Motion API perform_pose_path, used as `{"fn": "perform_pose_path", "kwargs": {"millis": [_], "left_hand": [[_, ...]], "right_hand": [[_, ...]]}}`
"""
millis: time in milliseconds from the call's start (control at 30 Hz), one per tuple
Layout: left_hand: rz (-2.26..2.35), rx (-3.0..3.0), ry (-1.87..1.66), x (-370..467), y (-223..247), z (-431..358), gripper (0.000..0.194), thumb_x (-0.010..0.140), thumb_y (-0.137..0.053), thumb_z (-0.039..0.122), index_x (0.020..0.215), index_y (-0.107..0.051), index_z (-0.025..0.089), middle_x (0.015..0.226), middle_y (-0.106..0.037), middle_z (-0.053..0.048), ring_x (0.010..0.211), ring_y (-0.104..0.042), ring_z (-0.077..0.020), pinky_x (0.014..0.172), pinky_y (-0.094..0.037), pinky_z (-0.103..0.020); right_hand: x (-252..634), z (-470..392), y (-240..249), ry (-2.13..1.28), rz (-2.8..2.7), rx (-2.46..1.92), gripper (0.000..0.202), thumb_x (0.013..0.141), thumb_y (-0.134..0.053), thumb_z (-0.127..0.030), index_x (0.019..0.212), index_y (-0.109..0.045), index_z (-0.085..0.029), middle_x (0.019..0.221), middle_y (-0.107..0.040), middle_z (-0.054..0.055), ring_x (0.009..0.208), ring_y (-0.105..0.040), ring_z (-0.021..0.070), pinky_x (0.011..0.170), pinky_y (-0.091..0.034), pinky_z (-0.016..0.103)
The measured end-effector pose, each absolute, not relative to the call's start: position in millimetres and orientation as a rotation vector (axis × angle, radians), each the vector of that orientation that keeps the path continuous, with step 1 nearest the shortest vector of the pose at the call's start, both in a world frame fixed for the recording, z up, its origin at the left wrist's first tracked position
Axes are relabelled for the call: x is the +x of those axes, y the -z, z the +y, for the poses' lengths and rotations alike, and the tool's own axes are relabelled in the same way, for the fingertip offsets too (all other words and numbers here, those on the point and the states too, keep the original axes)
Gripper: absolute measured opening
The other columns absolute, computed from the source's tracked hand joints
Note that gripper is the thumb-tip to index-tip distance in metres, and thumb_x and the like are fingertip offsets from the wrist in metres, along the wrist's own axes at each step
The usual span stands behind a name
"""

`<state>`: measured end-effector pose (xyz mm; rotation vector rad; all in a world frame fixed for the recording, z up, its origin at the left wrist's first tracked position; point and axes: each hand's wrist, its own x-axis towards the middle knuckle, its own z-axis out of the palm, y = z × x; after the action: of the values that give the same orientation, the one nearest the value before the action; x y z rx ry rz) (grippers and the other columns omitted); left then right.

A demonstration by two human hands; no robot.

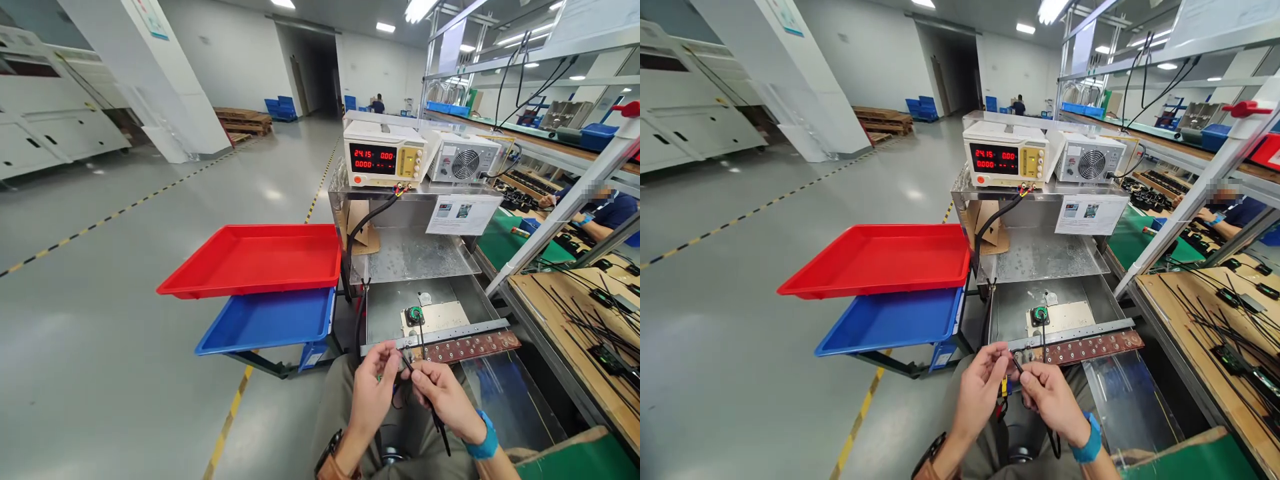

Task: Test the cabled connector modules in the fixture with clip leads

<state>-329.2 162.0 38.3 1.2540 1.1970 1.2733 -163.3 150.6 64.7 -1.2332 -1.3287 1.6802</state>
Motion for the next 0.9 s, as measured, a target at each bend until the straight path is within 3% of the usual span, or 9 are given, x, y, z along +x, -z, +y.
{"fn": "perform_pose_path", "kwargs": {"millis": [67, 200, 400, 533, 667, 767, 900], "left_hand": [[1.180, 1.221, -1.168, -332, -30, 166, 0.044, 0.093, -0.058, 0.053, 0.108, -0.062, 0.012, 0.097, -0.067, -0.011, 0.087, -0.065, -0.0193, 0.081, -0.052, -0.029], [1.179, 1.240, -1.132, -335, -21, 159, 0.041, 0.094, -0.056, 0.052, 0.103, -0.061, 0.013, 0.093, -0.065, -0.008, 0.085, -0.062, -0.0174, 0.079, -0.049, -0.027], [0.958, 1.685, -1.081, -360, -36, 151, 0.020, 0.100, -0.052, 0.033, 0.101, -0.062, 0.015, 0.097, -0.060, -0.006, 0.093, -0.057, -0.0133, 0.086, -0.044, -0.025], [0.881, 1.652, -0.949, -375, -26, 150, 0.021, 0.100, -0.052, 0.034, 0.103, -0.062, 0.016, 0.095, -0.061, -0.004, 0.091, -0.058, -0.0124, 0.086, -0.045, -0.025], [1.144, 1.611, -0.932, -380, 12, 140, 0.030, 0.103, -0.045, 0.037, 0.120, -0.062, 0.018, 0.106, -0.061, -0.005, 0.099, -0.059, -0.0144, 0.090, -0.046, -0.029], [1.377, 1.669, -0.996, -378, 37, 128, 0.031, 0.104, -0.041, 0.032, 0.127, -0.058, 0.022, 0.117, -0.059, -0.005, 0.110, -0.056, -0.0150, 0.098, -0.046, -0.033], [1.484, 1.820, -1.034, -371, 50, 116, 0.026, 0.101, -0.044, 0.021, 0.123, -0.058, 0.023, 0.122, -0.058, -0.004, 0.115, -0.053, -0.0155, 0.099, -0.046, -0.034]], "right_hand": [[-167, 141, -59, -1.690, -1.314, -1.233, 0.068, 0.087, -0.053, -0.074, 0.099, -0.058, -0.008, 0.060, -0.043, -0.001, 0.053, -0.034, 0.0043, 0.051, -0.024, 0.018], [-175, 126, -49, -1.672, -1.312, -1.244, 0.068, 0.090, -0.049, -0.073, 0.102, -0.059, -0.007, 0.059, -0.044, 0.000, 0.053, -0.034, 0.0045, 0.052, -0.025, 0.018], [-172, 110, -47, -1.803, -1.335, -1.187, 0.067, 0.092, -0.049, -0.070, 0.099, -0.060, -0.005, 0.056, -0.041, -0.002, 0.050, -0.031, 0.0029, 0.051, -0.022, 0.018], [-180, 108, -36, -1.977, -1.234, -1.119, 0.071, 0.086, -0.055, -0.075, 0.094, -0.058, -0.005, 0.051, -0.040, -0.003, 0.045, -0.029, 0.0024, 0.048, -0.020, 0.018], [-201, 111, -11, -1.972, -0.993, -1.307, 0.077, 0.076, -0.057, -0.083, 0.095, -0.053, -0.009, 0.045, -0.039, -0.005, 0.036, -0.024, 0.0042, 0.039, -0.015, 0.019], [-217, 113, 3, -1.957, -0.788, -1.415, 0.083, 0.064, -0.061, -0.086, 0.097, -0.051, -0.011, 0.045, -0.041, -0.005, 0.034, -0.026, 0.0056, 0.036, -0.016, 0.019], [-230, 113, 8, -1.918, -0.653, -1.468, 0.080, 0.062, -0.063, -0.081, 0.100, -0.050, -0.011, 0.047, -0.045, -0.004, 0.036, -0.032, 0.0068, 0.035, -0.021, 0.018]]}}
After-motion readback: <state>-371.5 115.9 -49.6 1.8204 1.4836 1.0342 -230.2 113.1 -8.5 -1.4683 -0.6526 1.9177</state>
